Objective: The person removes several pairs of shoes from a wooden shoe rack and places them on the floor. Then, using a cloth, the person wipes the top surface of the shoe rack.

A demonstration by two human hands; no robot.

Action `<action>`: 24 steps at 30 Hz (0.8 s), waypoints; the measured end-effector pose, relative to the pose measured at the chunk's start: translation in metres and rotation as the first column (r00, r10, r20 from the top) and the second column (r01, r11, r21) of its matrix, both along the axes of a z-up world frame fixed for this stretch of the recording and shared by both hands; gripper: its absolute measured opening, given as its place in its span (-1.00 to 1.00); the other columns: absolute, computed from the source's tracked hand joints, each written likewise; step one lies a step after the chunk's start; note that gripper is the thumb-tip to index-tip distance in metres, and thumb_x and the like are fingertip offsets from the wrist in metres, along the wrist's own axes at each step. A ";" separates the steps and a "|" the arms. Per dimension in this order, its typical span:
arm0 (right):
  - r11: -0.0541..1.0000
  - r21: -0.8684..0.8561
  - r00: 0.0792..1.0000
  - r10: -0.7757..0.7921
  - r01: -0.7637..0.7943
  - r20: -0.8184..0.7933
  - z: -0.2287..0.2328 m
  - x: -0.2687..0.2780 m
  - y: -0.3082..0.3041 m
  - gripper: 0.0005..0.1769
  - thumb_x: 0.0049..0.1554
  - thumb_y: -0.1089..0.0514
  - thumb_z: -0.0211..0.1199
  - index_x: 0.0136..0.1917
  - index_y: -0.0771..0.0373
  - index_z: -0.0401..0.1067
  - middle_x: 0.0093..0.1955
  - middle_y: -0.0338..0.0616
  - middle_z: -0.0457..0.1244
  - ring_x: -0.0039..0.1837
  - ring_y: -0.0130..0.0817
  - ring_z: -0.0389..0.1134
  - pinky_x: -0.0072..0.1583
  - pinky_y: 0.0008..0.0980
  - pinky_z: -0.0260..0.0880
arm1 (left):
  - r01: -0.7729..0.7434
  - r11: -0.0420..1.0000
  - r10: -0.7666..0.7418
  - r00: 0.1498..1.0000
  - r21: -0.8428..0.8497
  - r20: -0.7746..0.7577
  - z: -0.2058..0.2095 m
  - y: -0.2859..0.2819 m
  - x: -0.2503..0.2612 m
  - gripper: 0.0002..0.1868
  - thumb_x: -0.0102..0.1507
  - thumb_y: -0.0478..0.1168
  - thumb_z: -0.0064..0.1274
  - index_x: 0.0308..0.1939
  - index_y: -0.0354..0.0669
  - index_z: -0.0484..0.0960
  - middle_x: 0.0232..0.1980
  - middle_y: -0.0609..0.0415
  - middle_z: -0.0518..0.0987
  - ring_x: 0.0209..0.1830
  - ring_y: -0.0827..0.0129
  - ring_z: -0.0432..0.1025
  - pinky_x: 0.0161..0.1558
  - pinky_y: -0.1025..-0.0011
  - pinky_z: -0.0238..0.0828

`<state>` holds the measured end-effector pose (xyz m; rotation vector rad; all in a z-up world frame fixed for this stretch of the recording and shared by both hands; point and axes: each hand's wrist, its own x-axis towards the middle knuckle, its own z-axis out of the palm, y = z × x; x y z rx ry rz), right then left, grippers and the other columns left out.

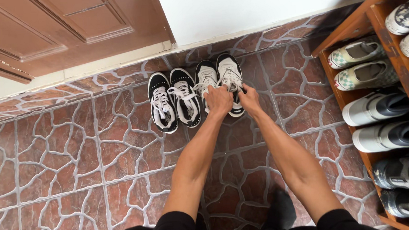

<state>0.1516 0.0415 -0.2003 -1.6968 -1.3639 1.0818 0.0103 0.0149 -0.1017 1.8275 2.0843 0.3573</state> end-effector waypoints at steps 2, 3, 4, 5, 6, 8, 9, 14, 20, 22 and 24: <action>1.000 -0.003 0.999 0.005 -0.006 -0.034 -0.006 0.002 0.000 -0.46 0.07 0.19 0.16 0.32 0.37 0.44 0.14 0.15 0.42 0.18 -0.20 0.45 0.17 -0.30 0.38 | -0.003 0.999 0.003 1.000 -0.041 -0.009 -0.004 0.001 0.002 -0.69 0.21 -0.02 0.13 -0.13 -0.15 0.74 -0.24 -0.10 0.69 0.15 0.04 0.34 0.12 -0.05 0.23; 1.000 -0.011 1.000 0.008 -0.008 -0.017 -0.008 0.003 0.000 -0.45 0.08 0.19 0.16 0.34 0.37 0.42 0.15 0.16 0.41 0.18 -0.19 0.45 0.17 -0.29 0.38 | 0.001 1.000 -0.001 1.000 -0.023 -0.011 -0.008 0.002 0.002 -0.69 0.22 -0.03 0.13 -0.13 -0.15 0.74 -0.24 -0.09 0.69 0.14 0.04 0.35 0.12 -0.05 0.23; 1.000 -0.018 1.000 0.009 -0.009 0.001 -0.011 0.004 0.001 -0.43 0.09 0.18 0.16 0.36 0.36 0.40 0.16 0.17 0.40 0.18 -0.18 0.45 0.17 -0.29 0.38 | 0.006 1.000 -0.006 1.000 -0.005 -0.012 -0.011 0.002 0.002 -0.70 0.22 -0.03 0.12 -0.14 -0.15 0.74 -0.23 -0.09 0.70 0.12 0.04 0.35 0.11 -0.04 0.23; 1.000 -0.025 1.000 0.011 -0.011 0.019 -0.014 0.004 0.001 -0.42 0.10 0.18 0.15 0.39 0.35 0.38 0.16 0.18 0.40 0.18 -0.18 0.45 0.17 -0.28 0.38 | 0.011 1.000 -0.011 1.000 0.013 -0.012 -0.014 0.001 0.002 -0.70 0.23 -0.03 0.12 -0.14 -0.15 0.74 -0.23 -0.09 0.70 0.11 0.04 0.36 0.11 -0.04 0.23; 1.000 0.003 1.000 0.019 -0.019 0.025 -0.014 0.003 0.005 -0.41 0.08 0.18 0.16 0.39 0.37 0.37 0.18 0.20 0.39 0.20 -0.15 0.44 0.18 -0.27 0.38 | 0.008 1.000 -0.008 1.000 0.003 -0.008 -0.015 0.005 0.002 -0.70 0.23 -0.03 0.12 -0.15 -0.15 0.73 -0.24 -0.09 0.69 0.12 0.05 0.36 0.11 -0.05 0.22; 0.998 0.056 0.999 0.034 -0.036 0.038 -0.014 0.002 0.006 -0.38 0.06 0.20 0.17 0.39 0.39 0.37 0.20 0.24 0.37 0.25 -0.10 0.42 0.22 -0.25 0.37 | 0.000 1.000 0.000 1.000 -0.021 0.000 -0.019 0.007 0.002 -0.71 0.23 -0.03 0.11 -0.16 -0.15 0.73 -0.26 -0.09 0.69 0.13 0.05 0.35 0.11 -0.07 0.20; 0.999 0.020 0.998 0.043 -0.044 0.034 -0.014 0.002 0.005 -0.37 0.05 0.19 0.16 0.40 0.37 0.36 0.18 0.24 0.38 0.24 -0.10 0.43 0.21 -0.24 0.38 | 0.007 1.000 -0.008 1.000 -0.025 -0.006 -0.021 0.007 0.001 -0.71 0.24 -0.04 0.11 -0.17 -0.16 0.73 -0.27 -0.09 0.69 0.14 0.05 0.34 0.11 -0.06 0.19; 0.996 -0.018 0.996 0.085 -0.084 0.040 -0.011 0.000 0.000 -0.35 0.07 0.18 0.13 0.43 0.34 0.34 0.19 0.27 0.38 0.28 -0.01 0.42 0.27 -0.22 0.35 | 0.025 1.000 -0.024 0.999 0.019 -0.048 -0.031 0.006 0.002 -0.72 0.22 -0.09 0.11 -0.18 -0.22 0.72 -0.27 -0.08 0.69 0.14 0.04 0.35 0.10 -0.04 0.19; 0.991 0.043 0.983 0.119 -0.126 0.138 -0.015 -0.001 0.000 -0.30 0.04 0.18 0.15 0.44 0.44 0.29 0.21 0.38 0.33 0.30 0.12 0.38 0.29 -0.16 0.34 | 0.031 0.996 -0.024 0.996 0.079 -0.081 -0.028 -0.001 0.004 -0.69 0.19 -0.10 0.15 -0.10 -0.23 0.70 -0.09 -0.06 0.67 0.15 0.04 0.34 0.10 -0.09 0.20; 0.989 0.006 0.972 0.143 -0.146 0.187 -0.016 0.000 0.002 -0.25 0.02 0.17 0.16 0.46 0.46 0.25 0.18 0.42 0.33 0.29 0.15 0.38 0.30 -0.13 0.33 | -0.023 0.993 0.018 0.999 0.120 0.042 -0.027 -0.002 0.001 -0.58 0.11 -0.11 0.22 0.01 -0.19 0.67 -0.03 -0.07 0.64 0.14 0.02 0.33 0.07 -0.11 0.20; 0.988 -0.068 0.966 0.148 -0.137 0.211 -0.017 0.003 0.003 -0.19 0.02 0.13 0.17 0.50 0.48 0.17 0.15 0.45 0.33 0.28 0.17 0.38 0.30 -0.11 0.33 | -0.075 0.975 0.042 0.987 0.208 0.158 -0.028 -0.004 -0.002 -0.49 0.06 -0.12 0.27 0.07 -0.17 0.65 0.00 -0.08 0.60 0.12 0.01 0.33 0.05 -0.09 0.22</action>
